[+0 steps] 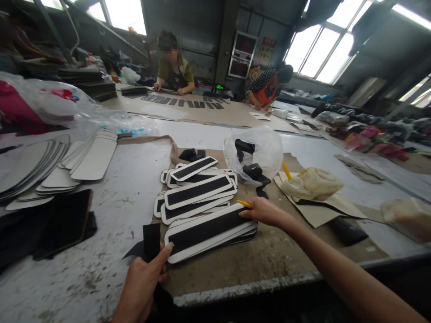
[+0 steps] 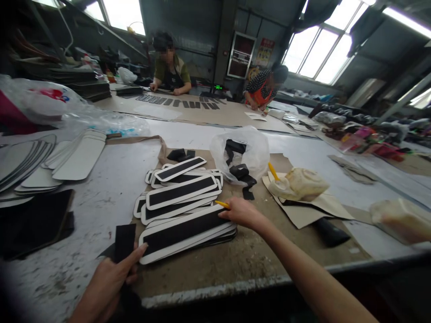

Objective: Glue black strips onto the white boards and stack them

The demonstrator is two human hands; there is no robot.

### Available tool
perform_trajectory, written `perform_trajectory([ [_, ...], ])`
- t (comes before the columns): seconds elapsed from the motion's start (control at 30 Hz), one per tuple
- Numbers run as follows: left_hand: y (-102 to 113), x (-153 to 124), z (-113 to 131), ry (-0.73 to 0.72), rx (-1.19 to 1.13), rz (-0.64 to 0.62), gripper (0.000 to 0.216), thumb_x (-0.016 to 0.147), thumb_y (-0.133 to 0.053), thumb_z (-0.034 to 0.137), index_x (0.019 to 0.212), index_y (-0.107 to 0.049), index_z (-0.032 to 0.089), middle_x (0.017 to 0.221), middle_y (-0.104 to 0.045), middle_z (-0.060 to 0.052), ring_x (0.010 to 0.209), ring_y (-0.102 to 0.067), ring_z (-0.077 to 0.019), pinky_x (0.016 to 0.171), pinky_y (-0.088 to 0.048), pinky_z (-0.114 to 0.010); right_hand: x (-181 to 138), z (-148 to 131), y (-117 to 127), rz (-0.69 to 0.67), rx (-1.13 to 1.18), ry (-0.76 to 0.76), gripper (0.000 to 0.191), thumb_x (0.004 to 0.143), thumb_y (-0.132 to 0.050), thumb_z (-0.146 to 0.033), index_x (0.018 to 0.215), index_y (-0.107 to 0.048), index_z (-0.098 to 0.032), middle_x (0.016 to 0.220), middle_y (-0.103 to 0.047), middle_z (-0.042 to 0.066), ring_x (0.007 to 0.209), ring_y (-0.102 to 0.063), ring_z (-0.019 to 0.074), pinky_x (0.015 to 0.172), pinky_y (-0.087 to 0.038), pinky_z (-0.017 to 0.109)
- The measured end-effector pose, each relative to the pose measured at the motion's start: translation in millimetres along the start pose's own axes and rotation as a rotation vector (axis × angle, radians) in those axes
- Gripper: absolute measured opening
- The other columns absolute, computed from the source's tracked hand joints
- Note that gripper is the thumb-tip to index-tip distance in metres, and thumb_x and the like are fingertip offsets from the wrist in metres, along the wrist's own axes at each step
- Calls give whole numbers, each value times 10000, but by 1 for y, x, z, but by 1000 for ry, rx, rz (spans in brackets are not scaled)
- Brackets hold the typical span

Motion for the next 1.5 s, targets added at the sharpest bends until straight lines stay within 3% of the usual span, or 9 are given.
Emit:
perform_trajectory([
  [0.53,2,3,2,38,98,17,464,421,-862,461,611,-577,147,455,-390,67,424,-324,-83,367,-253,-197,19,0,-12,-47,-110,-11,313,797,-623,-418,933,-724,-154,941,-717,117,852,-657,233,649,-405,253],
  [0.7,2,2,3,51,123,39,465,417,-866,461,609,-583,147,427,-409,57,412,-334,-92,379,-260,-211,18,11,-2,23,-126,-71,395,740,-669,-513,880,-716,-147,911,-711,149,881,-653,294,662,-418,296],
  [0.87,0,-2,5,10,117,44,426,435,-846,463,566,-592,147,436,-415,46,413,-337,-97,372,-257,-219,7,30,11,187,-85,-75,322,924,-464,-389,1009,-651,-141,970,-682,122,900,-629,228,713,-407,279],
  [1.07,1,2,-1,14,61,24,435,428,-852,436,607,-602,129,451,-431,48,415,-342,-85,366,-270,-204,2,28,-2,255,-32,28,337,958,-414,-360,845,-666,-167,872,-627,67,852,-590,170,764,-402,250],
  [1.27,2,-8,8,-42,-36,31,467,453,-845,443,674,-592,120,475,-441,52,420,-341,-67,357,-241,-175,-13,25,8,483,251,116,298,913,-432,-391,879,-644,-185,876,-620,60,856,-577,204,780,-423,300],
  [1.5,10,-27,18,-7,-200,-20,459,491,-861,408,686,-532,152,529,-446,66,443,-350,-57,357,-272,-167,-35,15,5,362,752,36,398,792,-547,-566,894,-569,-182,750,-584,23,670,-537,173,606,-431,276],
])
Point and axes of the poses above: each hand's wrist, its own x-axis towards the middle knuckle, its own y-axis out of the back of the hand, z = x × y, the point moved 8 cm from there along x, towards the middle knuckle
